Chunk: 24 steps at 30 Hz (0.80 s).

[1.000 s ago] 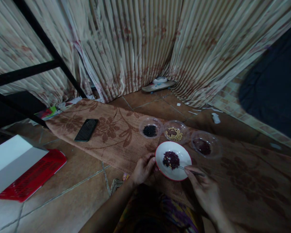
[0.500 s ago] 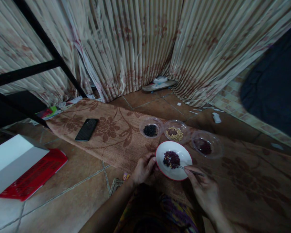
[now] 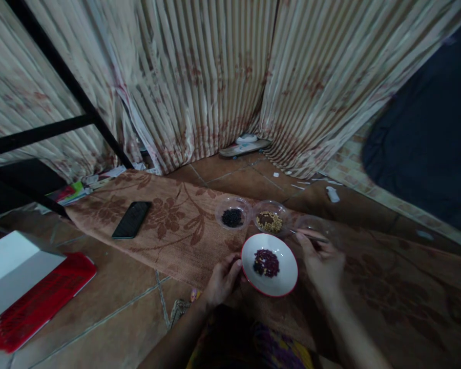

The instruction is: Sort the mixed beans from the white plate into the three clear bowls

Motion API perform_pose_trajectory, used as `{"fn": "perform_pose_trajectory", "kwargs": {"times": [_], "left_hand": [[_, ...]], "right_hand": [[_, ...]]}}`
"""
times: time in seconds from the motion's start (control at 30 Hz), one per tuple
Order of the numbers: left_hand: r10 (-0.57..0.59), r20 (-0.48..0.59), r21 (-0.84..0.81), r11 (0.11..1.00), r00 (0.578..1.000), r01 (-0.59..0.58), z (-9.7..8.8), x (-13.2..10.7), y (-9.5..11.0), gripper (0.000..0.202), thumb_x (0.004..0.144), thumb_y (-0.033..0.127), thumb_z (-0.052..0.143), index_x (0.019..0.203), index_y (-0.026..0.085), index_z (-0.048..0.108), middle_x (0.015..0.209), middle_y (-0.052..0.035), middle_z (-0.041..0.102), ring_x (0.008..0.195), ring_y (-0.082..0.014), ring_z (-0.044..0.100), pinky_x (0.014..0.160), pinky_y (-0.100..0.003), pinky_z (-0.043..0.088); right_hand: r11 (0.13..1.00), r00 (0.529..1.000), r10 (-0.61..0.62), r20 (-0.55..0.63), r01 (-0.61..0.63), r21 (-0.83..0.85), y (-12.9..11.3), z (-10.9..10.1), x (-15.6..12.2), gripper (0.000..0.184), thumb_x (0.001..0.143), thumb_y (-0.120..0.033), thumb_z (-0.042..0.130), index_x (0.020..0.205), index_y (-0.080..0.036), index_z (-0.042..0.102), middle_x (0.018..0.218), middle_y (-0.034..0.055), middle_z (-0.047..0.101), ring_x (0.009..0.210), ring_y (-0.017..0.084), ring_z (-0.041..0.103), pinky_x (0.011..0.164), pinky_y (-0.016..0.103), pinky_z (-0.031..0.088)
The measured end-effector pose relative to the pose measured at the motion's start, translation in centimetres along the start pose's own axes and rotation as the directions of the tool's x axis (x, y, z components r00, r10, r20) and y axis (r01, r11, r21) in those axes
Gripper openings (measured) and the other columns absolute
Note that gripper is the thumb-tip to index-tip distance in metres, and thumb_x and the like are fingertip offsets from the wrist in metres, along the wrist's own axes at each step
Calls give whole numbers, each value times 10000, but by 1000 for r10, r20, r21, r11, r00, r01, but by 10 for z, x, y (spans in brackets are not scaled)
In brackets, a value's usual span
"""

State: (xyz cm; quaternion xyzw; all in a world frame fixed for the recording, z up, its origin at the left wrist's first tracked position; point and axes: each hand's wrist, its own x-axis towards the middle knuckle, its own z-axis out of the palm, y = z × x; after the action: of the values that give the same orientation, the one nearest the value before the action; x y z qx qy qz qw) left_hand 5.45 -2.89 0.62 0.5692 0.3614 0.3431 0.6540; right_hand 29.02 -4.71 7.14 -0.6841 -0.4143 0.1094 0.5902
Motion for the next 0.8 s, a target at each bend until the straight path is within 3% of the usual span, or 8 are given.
{"fn": "perform_pose_trajectory", "kwargs": {"times": [0.17, 0.43, 0.6, 0.8], "left_hand": [[17, -4, 5, 1000, 1000, -17, -1, 0, -1, 431, 944, 480, 495, 1191, 151, 622, 793, -29, 641, 688, -141, 592, 658, -247, 494], [-8, -6, -30, 1000, 1000, 8, 1, 2, 2, 424, 930, 482, 522, 1160, 140, 621, 791, -23, 630, 675, -128, 577, 651, -237, 488], [-32, -21, -47, 998, 999, 31, 3, 2, 3, 423, 923, 486, 531, 1147, 138, 618, 755, -12, 615, 644, -121, 568, 616, -227, 481], [-23, -15, -39, 999, 1000, 22, 3, 1, 5, 407, 935, 475, 515, 1141, 138, 616, 787, -21, 629, 659, -126, 581, 624, -235, 487]], "right_hand": [[999, 998, -6, -68, 8, 35, 12, 8, 11, 283, 784, -442, 678, 867, -181, 748, 911, 85, 749, 848, 223, 694, 826, 377, 529], [989, 992, 126, 21, -124, -77, 13, -37, -46, 306, 772, -477, 688, 864, -192, 751, 937, 91, 753, 887, 239, 700, 799, 353, 543], [964, 961, 223, 165, -192, -187, 15, -57, -66, 348, 789, -517, 665, 927, -209, 748, 983, 81, 741, 870, 226, 698, 766, 324, 552], [975, 950, 113, 291, -51, -215, 13, -59, -70, 329, 841, -517, 601, 894, -225, 744, 981, 70, 732, 919, 223, 681, 826, 335, 537]]}}
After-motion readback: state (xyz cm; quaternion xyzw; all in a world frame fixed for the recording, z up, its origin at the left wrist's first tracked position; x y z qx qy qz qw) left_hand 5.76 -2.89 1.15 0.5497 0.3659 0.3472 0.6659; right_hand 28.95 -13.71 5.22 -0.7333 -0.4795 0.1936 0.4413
